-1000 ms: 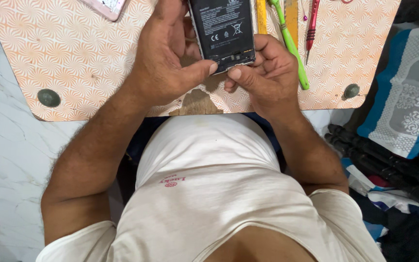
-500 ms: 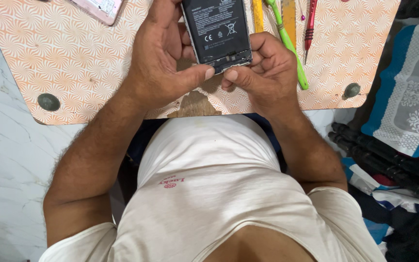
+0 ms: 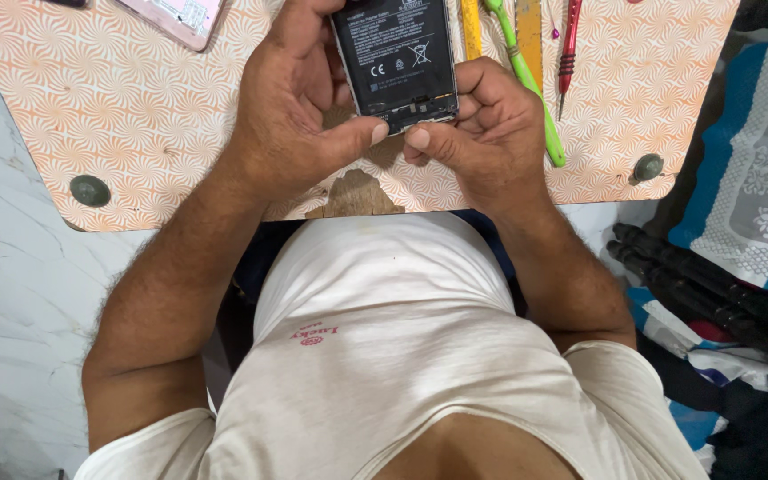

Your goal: The person cleans a disassembled smartphone battery using a yellow utility knife to scrape residue and a green toothbrush with liquid soap to scrub the surface. They then reattach the battery to the phone chassis.

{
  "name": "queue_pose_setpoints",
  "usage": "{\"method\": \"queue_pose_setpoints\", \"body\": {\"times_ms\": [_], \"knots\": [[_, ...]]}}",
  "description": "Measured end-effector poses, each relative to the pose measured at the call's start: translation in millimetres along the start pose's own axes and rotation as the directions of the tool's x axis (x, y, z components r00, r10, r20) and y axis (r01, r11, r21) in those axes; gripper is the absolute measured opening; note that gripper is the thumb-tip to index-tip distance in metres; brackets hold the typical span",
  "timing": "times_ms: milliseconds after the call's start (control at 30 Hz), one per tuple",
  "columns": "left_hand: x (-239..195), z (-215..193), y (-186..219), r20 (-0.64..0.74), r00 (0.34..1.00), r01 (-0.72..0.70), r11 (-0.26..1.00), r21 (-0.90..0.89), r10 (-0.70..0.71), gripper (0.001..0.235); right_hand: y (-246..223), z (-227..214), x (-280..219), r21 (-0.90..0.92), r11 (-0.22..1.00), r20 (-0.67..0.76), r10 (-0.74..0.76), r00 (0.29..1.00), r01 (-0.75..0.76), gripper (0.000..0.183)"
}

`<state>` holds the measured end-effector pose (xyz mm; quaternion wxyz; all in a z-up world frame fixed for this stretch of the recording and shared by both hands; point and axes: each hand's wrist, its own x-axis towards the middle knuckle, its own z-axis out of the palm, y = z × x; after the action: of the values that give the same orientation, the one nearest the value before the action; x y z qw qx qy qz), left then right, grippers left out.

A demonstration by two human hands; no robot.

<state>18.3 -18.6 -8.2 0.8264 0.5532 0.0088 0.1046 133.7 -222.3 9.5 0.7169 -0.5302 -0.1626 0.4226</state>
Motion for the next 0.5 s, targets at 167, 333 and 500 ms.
{"method": "queue_pose_setpoints", "body": {"times_ms": [167, 333, 500], "knots": [[3.6, 4.7, 4.3, -0.068, 0.998, 0.011, 1.0, -0.02, -0.012, 0.076, -5.0, 14.8, -0.6, -0.235, 0.944, -0.06, -0.251, 0.966, 0.231, 0.06], [4.8, 11.9, 4.2, -0.116, 0.993, -0.035, 0.999, 0.013, 0.037, 0.074, 6.2, 13.5, 2.8, -0.592, 0.702, 0.064, -0.449, 0.891, 0.396, 0.079], [1.8, 16.0, 7.4, -0.113, 0.99, -0.065, 0.987, 0.144, 0.082, 0.067, 8.5, 11.8, 5.1, -0.742, 0.535, 0.092, -0.514, 0.853, 0.403, 0.084]]}}
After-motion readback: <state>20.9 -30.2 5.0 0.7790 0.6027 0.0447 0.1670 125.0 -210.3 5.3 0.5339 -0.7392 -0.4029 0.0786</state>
